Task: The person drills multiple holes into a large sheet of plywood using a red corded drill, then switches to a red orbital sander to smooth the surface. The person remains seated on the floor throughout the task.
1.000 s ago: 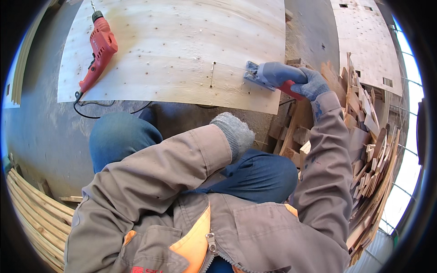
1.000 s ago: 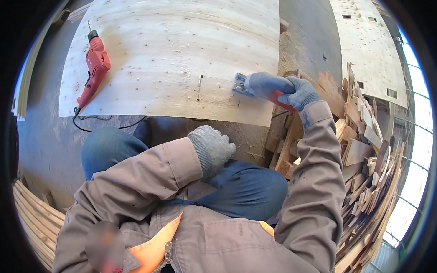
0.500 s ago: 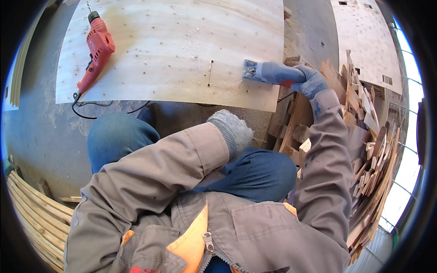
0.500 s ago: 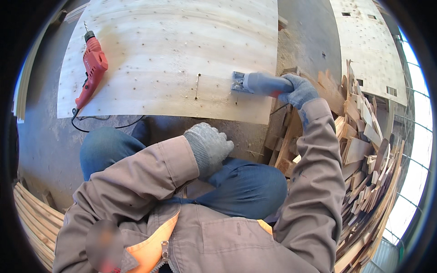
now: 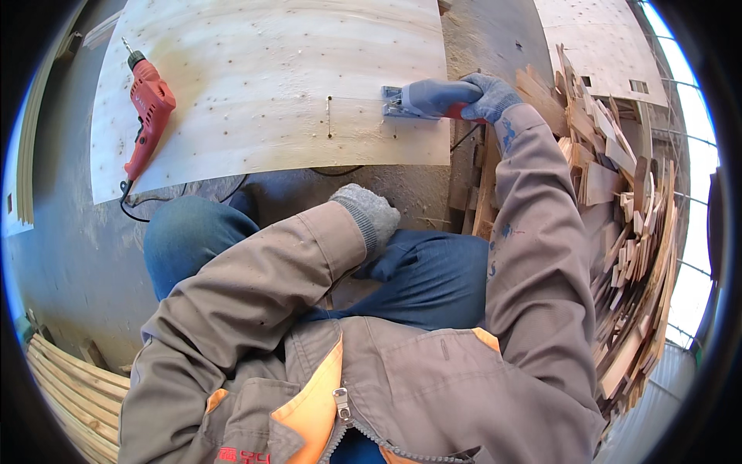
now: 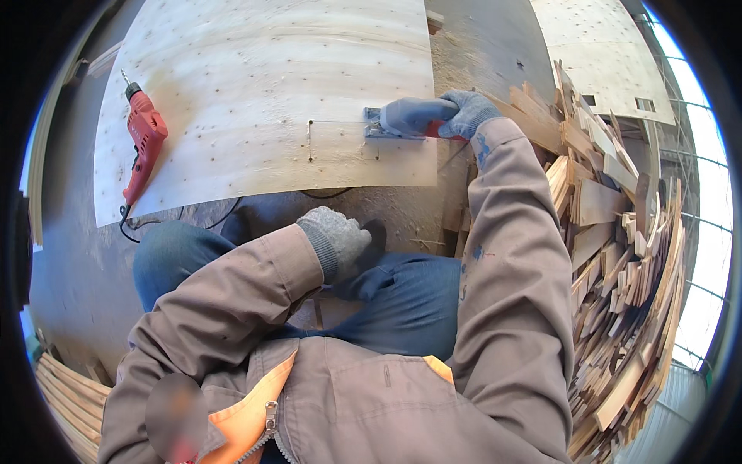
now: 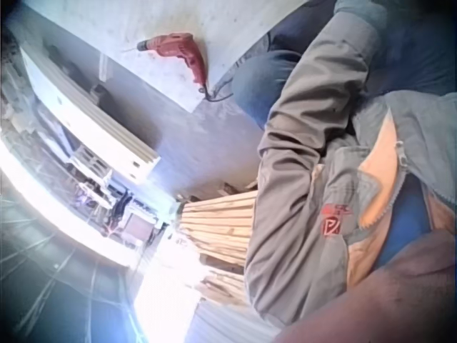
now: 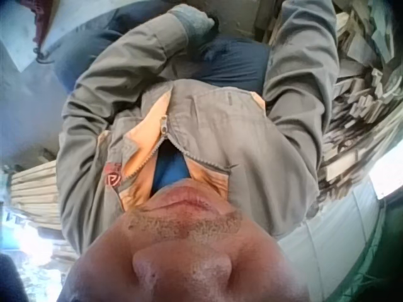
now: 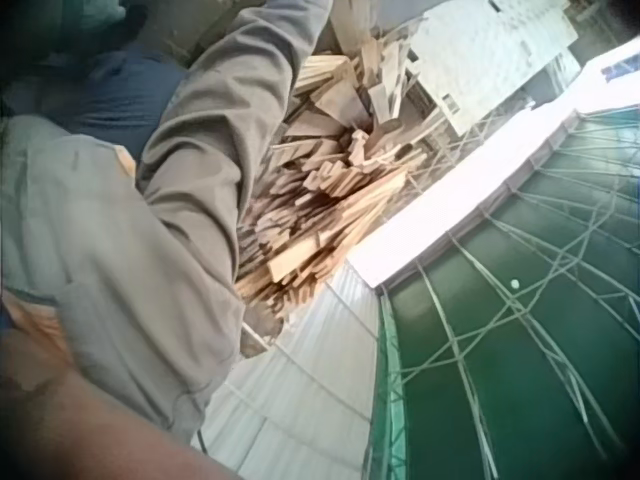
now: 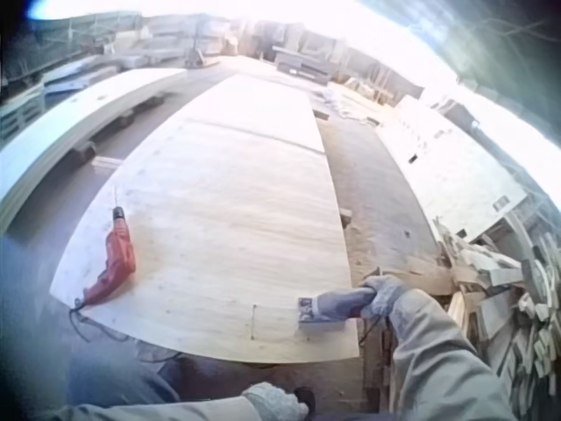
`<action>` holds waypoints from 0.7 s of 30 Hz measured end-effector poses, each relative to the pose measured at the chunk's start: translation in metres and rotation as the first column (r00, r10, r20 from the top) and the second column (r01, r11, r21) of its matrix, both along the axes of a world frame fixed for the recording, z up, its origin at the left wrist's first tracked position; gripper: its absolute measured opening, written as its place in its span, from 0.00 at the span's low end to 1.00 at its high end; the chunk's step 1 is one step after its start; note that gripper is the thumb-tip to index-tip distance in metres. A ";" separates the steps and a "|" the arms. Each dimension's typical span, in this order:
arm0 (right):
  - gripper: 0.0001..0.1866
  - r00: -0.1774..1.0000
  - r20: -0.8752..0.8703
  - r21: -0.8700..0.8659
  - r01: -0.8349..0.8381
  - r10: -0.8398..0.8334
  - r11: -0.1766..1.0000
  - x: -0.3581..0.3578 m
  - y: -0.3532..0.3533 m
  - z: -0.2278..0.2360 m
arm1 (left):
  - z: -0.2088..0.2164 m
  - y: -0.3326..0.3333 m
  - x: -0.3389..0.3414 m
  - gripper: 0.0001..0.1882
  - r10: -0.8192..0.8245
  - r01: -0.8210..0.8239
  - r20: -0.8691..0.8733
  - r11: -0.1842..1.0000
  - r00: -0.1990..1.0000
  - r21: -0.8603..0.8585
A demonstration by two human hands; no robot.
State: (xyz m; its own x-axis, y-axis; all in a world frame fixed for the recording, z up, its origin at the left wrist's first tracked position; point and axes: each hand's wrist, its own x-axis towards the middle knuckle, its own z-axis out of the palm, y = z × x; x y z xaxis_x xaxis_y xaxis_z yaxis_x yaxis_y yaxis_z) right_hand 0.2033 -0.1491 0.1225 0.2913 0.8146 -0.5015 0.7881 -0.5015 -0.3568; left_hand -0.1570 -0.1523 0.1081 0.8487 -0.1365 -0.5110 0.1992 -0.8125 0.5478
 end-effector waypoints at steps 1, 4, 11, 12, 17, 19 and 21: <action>0.32 1.000 0.007 0.016 -0.004 0.004 1.000 0.003 -0.003 -0.002 | 0.001 -0.003 0.000 0.20 -0.038 0.038 -0.005 0.999 0.999 0.008; 0.30 1.000 -0.011 0.046 0.015 -0.015 0.999 0.011 0.000 -0.010 | 0.004 -0.014 0.002 0.19 -0.060 0.060 0.004 0.998 0.998 0.007; 0.27 0.980 0.096 -0.019 -0.175 0.176 0.984 -0.009 0.008 0.007 | 0.009 -0.006 -0.013 0.15 -0.027 0.031 0.081 0.998 0.996 -0.046; 0.29 0.983 0.048 -0.014 -0.177 0.178 0.984 -0.006 0.009 0.005 | 0.013 0.001 -0.014 0.15 0.002 0.003 0.095 0.999 0.995 -0.051; 0.29 0.972 -0.103 -0.023 -0.212 0.209 0.977 -0.004 0.013 0.011 | 0.016 0.020 -0.009 0.17 0.126 -0.113 0.166 0.990 0.978 -0.086; 0.29 0.961 -0.087 -0.010 -0.263 0.261 0.965 -0.003 0.016 0.010 | 0.019 0.025 -0.006 0.18 0.159 -0.144 0.193 0.986 0.968 -0.088; 0.29 0.946 -0.061 0.013 -0.319 0.319 0.948 -0.002 0.016 0.009 | 0.021 0.028 -0.005 0.19 0.193 -0.172 0.258 0.980 0.946 -0.102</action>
State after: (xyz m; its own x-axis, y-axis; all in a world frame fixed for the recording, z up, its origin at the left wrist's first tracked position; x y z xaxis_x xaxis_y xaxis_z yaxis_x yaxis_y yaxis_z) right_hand 0.2011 -0.1330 0.1310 -0.0156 0.8612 -0.5080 0.8833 -0.2262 -0.4106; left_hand -0.1623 -0.1246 0.1287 0.9663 0.0037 -0.2575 0.1789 -0.7289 0.6608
